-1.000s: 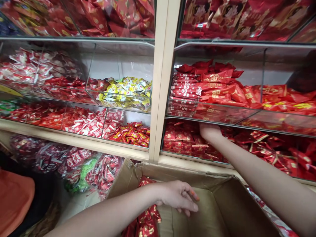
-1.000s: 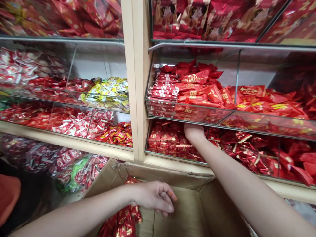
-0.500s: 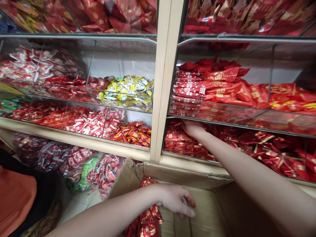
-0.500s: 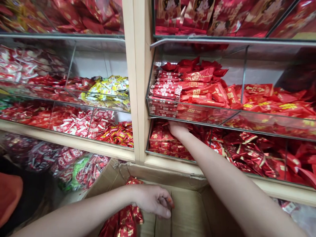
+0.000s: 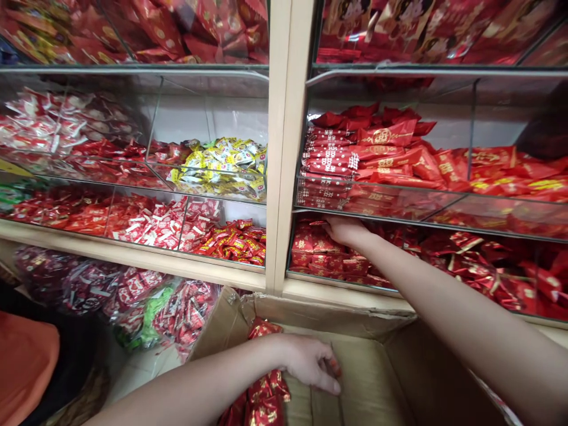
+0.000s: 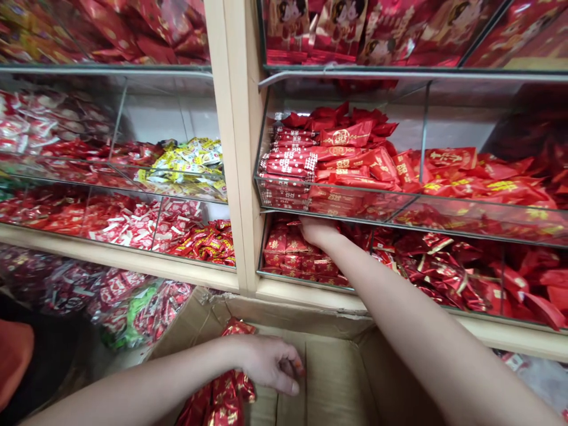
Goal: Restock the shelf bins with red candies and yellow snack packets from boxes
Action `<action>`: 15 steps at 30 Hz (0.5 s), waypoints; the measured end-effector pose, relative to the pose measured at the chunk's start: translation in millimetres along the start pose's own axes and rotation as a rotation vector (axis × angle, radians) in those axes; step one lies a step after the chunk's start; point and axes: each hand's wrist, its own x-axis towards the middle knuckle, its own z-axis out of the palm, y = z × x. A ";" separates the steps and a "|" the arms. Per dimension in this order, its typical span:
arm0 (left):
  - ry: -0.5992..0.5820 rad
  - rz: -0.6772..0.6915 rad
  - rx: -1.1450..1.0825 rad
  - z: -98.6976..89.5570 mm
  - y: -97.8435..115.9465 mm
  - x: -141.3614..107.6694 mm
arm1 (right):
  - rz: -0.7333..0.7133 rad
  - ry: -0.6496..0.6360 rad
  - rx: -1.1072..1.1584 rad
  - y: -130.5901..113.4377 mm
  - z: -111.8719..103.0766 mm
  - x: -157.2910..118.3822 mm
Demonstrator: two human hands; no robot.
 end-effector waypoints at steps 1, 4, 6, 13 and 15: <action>0.021 0.007 0.063 0.5 -1.1 -0.9 | 0.001 -0.003 -0.008 -0.7 -3.1 -4.7; 0.010 0.002 0.208 4.2 -4.6 -2.3 | -0.097 0.070 -0.034 -5.9 -13.3 -31.0; -0.047 -0.005 0.276 8.1 -6.8 -1.4 | -0.233 0.157 -0.042 -12.4 -18.4 -54.9; -0.079 0.007 0.263 15.6 -14.6 6.2 | -0.296 0.173 0.032 -23.6 -15.8 -99.1; -0.066 0.009 0.262 14.3 -15.1 5.7 | -0.272 0.178 0.081 -22.3 -14.7 -99.8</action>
